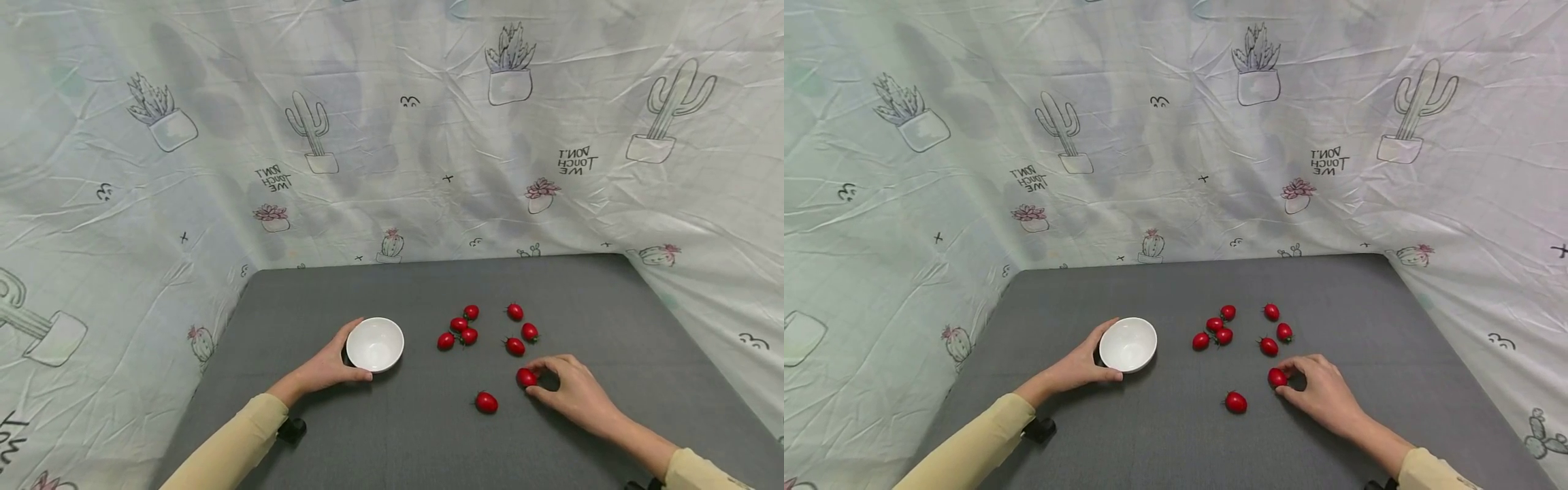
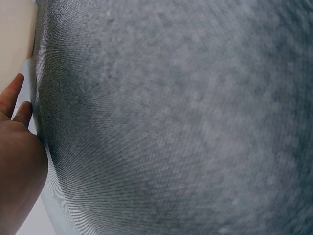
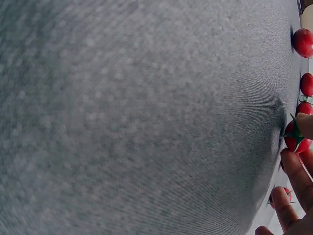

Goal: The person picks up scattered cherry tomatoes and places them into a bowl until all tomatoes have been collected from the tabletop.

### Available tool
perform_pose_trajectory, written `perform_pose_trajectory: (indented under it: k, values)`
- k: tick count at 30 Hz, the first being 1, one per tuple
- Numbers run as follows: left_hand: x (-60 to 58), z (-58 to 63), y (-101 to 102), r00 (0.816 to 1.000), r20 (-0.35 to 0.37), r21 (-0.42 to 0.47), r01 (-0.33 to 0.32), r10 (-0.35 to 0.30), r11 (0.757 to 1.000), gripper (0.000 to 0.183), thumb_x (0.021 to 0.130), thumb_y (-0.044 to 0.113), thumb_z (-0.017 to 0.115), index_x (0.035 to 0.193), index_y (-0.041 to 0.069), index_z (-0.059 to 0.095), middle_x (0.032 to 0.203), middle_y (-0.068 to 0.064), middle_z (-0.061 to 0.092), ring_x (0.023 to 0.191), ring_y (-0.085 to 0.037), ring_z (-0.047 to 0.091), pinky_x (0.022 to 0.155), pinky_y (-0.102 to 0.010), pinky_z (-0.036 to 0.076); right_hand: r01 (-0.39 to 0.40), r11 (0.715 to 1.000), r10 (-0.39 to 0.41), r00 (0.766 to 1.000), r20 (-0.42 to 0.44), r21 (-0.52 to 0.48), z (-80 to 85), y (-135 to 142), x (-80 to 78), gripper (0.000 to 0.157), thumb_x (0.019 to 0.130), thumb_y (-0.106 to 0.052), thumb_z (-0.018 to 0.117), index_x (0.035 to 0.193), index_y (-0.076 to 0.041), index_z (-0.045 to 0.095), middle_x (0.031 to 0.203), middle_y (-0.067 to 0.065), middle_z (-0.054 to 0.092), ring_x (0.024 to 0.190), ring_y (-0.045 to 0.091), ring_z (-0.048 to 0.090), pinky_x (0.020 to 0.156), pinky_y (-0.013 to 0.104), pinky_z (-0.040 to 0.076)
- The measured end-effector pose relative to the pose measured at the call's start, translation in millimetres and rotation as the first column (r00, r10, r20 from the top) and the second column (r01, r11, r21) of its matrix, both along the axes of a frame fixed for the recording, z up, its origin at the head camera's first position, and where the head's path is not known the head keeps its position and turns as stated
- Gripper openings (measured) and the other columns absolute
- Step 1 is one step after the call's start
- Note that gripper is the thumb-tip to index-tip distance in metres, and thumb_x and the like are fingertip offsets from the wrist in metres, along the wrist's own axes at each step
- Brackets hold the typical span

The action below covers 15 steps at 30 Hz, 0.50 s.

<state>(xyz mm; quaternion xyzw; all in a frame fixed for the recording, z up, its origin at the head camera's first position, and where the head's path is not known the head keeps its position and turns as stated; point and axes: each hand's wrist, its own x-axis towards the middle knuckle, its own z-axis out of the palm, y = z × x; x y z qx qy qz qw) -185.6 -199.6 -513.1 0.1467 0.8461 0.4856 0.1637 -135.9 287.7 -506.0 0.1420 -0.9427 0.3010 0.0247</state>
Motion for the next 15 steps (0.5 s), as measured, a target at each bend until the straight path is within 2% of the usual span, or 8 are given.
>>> perform_pose_trajectory:
  k: [4, 10, 15]
  values:
    - [0.0, -0.4, 0.1, 1.0, -0.009, -0.005, -0.003, 0.003, 1.0, 0.114, 0.077, 0.035, 0.092, 0.163, 0.031, 0.018, 0.165, -0.003, 0.024, 0.145, -0.028, 0.033, 0.111, -0.058, 0.029, -0.012, 1.0, 0.012, 1.0, -0.007, -0.006, 4.9, -0.6, -2.4, 0.032, 0.082, -0.02, 0.088, 0.111, -0.018, 0.076, 0.107, -0.007, 0.069, 0.109, 0.025, 0.057, 0.087, 0.054, 0.047]
    - [0.4, 0.7, 0.9, 1.0, 0.003, -0.006, 0.008, -0.008, 1.0, 0.116, 0.078, 0.036, 0.092, 0.165, 0.027, 0.016, 0.165, -0.004, 0.022, 0.146, -0.029, 0.033, 0.111, -0.059, 0.031, -0.045, 0.998, 0.041, 0.996, -0.081, -0.046, 17.4, -5.9, -11.0, 0.034, 0.084, -0.016, 0.086, 0.116, -0.019, 0.075, 0.112, -0.005, 0.068, 0.112, 0.022, 0.053, 0.087, 0.052, 0.048]
    - [1.2, 2.0, 1.9, 1.0, 0.016, -0.007, 0.009, -0.009, 1.0, 0.116, 0.078, 0.037, 0.091, 0.165, 0.027, 0.015, 0.166, -0.004, 0.021, 0.146, -0.029, 0.033, 0.111, -0.058, 0.031, -0.104, 0.989, 0.093, 0.991, -0.099, -0.107, 31.5, -19.7, -23.0, 0.033, 0.09, -0.022, 0.083, 0.121, -0.022, 0.074, 0.119, -0.004, 0.066, 0.117, 0.02, 0.051, 0.088, 0.054, 0.048]
